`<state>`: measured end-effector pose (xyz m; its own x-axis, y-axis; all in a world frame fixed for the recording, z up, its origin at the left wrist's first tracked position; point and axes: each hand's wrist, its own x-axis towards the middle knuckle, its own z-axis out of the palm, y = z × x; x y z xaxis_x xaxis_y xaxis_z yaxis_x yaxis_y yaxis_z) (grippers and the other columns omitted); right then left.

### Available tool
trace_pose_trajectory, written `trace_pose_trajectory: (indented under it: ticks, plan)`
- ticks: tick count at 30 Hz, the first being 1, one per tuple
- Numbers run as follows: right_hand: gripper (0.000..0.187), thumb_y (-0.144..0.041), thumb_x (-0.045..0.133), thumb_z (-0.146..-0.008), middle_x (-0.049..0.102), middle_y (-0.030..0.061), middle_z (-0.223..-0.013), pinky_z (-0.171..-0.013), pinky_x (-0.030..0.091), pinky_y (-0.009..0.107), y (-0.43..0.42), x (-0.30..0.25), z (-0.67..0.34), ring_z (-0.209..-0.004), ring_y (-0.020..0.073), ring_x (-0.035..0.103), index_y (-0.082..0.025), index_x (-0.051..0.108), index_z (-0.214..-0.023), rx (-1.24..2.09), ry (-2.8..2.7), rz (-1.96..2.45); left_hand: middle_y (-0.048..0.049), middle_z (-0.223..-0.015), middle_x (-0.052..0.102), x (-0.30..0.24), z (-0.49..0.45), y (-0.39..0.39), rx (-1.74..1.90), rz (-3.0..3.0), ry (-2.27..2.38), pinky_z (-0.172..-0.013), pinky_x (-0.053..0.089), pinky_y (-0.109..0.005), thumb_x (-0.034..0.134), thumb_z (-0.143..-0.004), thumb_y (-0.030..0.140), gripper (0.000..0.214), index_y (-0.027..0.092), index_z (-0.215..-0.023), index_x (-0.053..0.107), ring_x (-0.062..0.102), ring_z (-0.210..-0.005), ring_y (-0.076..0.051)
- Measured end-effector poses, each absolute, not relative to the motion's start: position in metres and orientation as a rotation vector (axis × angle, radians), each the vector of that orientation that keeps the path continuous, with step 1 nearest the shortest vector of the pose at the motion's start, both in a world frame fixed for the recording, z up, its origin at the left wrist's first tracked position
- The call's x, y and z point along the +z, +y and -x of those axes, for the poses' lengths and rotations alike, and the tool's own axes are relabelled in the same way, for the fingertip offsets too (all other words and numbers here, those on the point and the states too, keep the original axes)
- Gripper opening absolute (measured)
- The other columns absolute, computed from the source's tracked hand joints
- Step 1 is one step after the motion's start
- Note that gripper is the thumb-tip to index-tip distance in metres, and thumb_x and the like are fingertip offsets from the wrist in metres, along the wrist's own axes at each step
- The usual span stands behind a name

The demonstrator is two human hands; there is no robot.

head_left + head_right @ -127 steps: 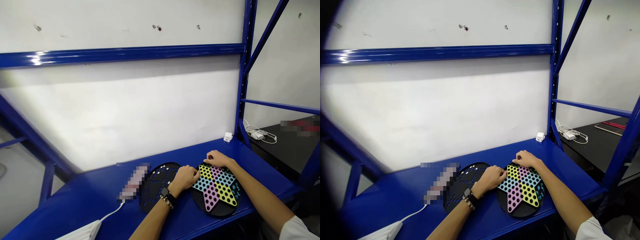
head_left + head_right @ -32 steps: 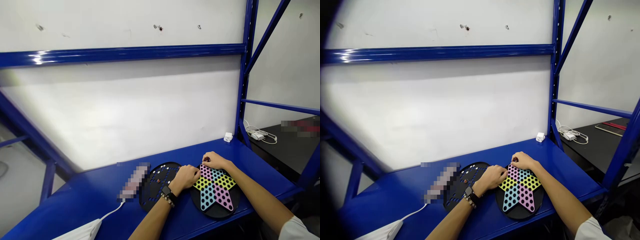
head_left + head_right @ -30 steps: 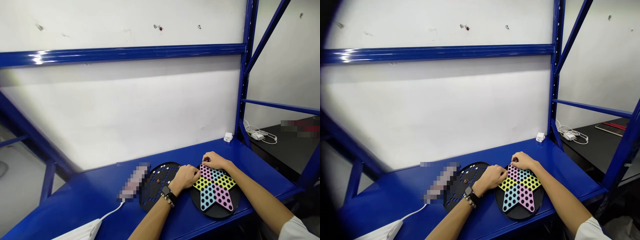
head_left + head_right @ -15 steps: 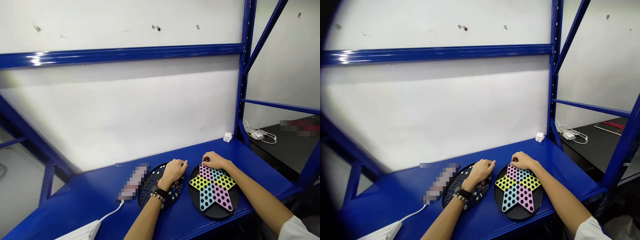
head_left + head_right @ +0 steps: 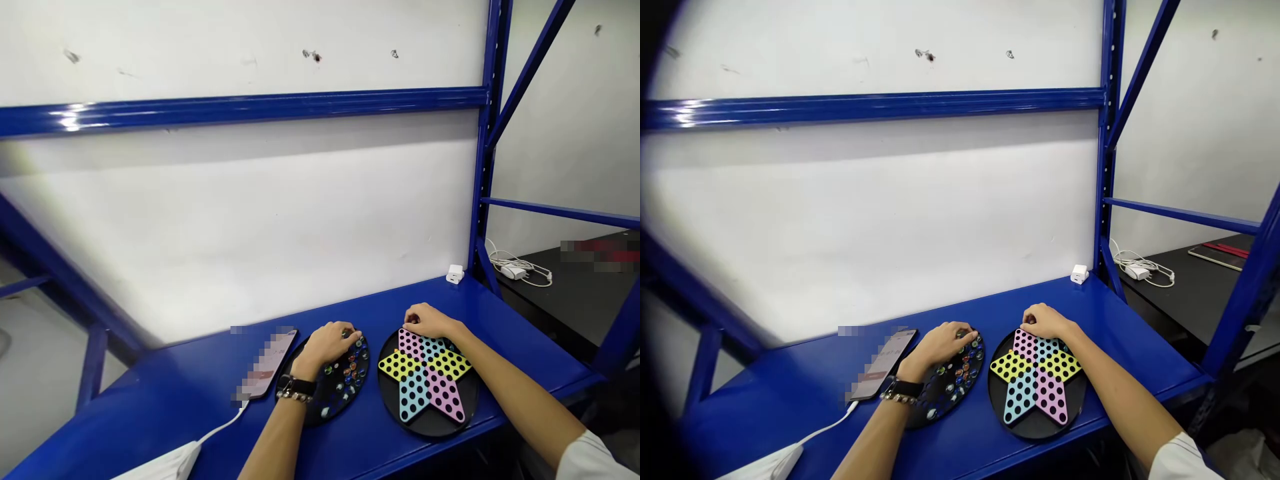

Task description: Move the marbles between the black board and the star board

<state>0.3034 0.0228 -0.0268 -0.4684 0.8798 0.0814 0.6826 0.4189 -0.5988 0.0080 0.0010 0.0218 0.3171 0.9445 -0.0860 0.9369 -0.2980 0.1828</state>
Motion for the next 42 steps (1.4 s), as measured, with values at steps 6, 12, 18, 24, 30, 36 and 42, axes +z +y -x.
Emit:
trace_pose_trajectory:
  ticks: [6, 12, 18, 24, 30, 36, 42]
  plan:
    - [0.027, -0.04, 0.058, -0.088, 0.071, 0.0094, -0.095, -0.068, 0.049, 0.031, 0.023, -0.027, -0.303, -0.081, 0.0212, 0.064, -0.019, 0.073, -0.087, 0.688, -2.3, 1.331, -0.0088, -0.108, 0.075, 0.027, -0.007, -0.001, 0.05, -2.391, 1.84, -0.079, 0.048, -0.035, 0.04, -0.093, 0.057, 0.048, 0.028, -0.108, 0.074, 0.068, -0.101, -0.031]
    - [0.027, -0.041, 0.058, -0.088, 0.071, 0.009, -0.095, -0.068, 0.049, 0.03, 0.024, -0.029, -0.304, -0.081, 0.021, 0.064, -0.019, 0.073, -0.087, 0.7, -2.296, 1.327, -0.008, -0.089, 0.075, 0.034, -0.009, -0.005, 0.017, -2.37, 1.868, -0.072, 0.047, -0.032, 0.037, -0.094, 0.056, 0.05, 0.025, -0.085, 0.075, 0.07, -0.089, -0.029]
    - [0.027, -0.042, 0.058, -0.088, 0.071, 0.0077, -0.092, -0.066, 0.047, 0.029, 0.025, -0.031, -0.303, -0.079, 0.0199, 0.063, -0.019, 0.073, -0.087, 0.68, -2.302, 1.323, -0.0048, -0.108, 0.07, 0.024, -0.033, -0.012, 0.349, -2.49, 1.558, -0.079, 0.048, -0.029, 0.04, -0.096, 0.044, 0.035, 0.025, -0.101, 0.07, 0.065, -0.093, -0.021]
    - [0.023, -0.038, 0.06, -0.087, 0.071, 0.0064, -0.088, -0.065, 0.045, 0.028, 0.025, -0.031, -0.302, -0.075, 0.0181, 0.062, -0.019, 0.073, -0.085, 0.623, -2.311, 1.313, -0.0057, -0.103, 0.067, 0.003, -0.079, -0.03, 0.158, -2.624, 1.37, -0.08, 0.049, -0.031, 0.04, -0.096, 0.036, 0.03, 0.024, -0.103, 0.067, 0.065, -0.089, -0.02]
    - [0.024, -0.038, 0.059, -0.088, 0.071, 0.0069, -0.089, -0.066, 0.046, 0.028, 0.025, -0.031, -0.302, -0.076, 0.0188, 0.062, -0.019, 0.073, -0.085, 0.626, -2.319, 1.307, -0.0067, -0.102, 0.065, -0.009, -0.081, -0.027, 0.126, -2.614, 1.405, -0.079, 0.048, -0.03, 0.035, -0.099, 0.04, 0.035, 0.021, -0.096, 0.064, 0.063, -0.088, -0.02]
    - [0.023, -0.038, 0.059, -0.087, 0.072, 0.0065, -0.09, -0.067, 0.046, 0.029, 0.025, -0.032, -0.303, -0.077, 0.0189, 0.063, -0.02, 0.073, -0.085, 0.631, -2.308, 1.306, -0.0043, -0.096, 0.064, -0.012, -0.077, -0.026, 0.174, -2.588, 1.376, -0.075, 0.047, -0.03, 0.04, -0.097, 0.051, 0.037, 0.021, -0.091, 0.062, 0.062, -0.083, -0.019]
    - [0.024, -0.04, 0.059, -0.087, 0.072, 0.0064, -0.09, -0.066, 0.046, 0.028, 0.024, -0.031, -0.303, -0.077, 0.0192, 0.063, -0.02, 0.073, -0.085, 0.648, -2.302, 1.313, -0.0045, -0.097, 0.065, -0.006, -0.077, -0.025, 0.172, -2.565, 1.376, -0.076, 0.046, -0.029, 0.039, -0.098, 0.051, 0.037, 0.021, -0.09, 0.06, 0.063, -0.084, -0.019]
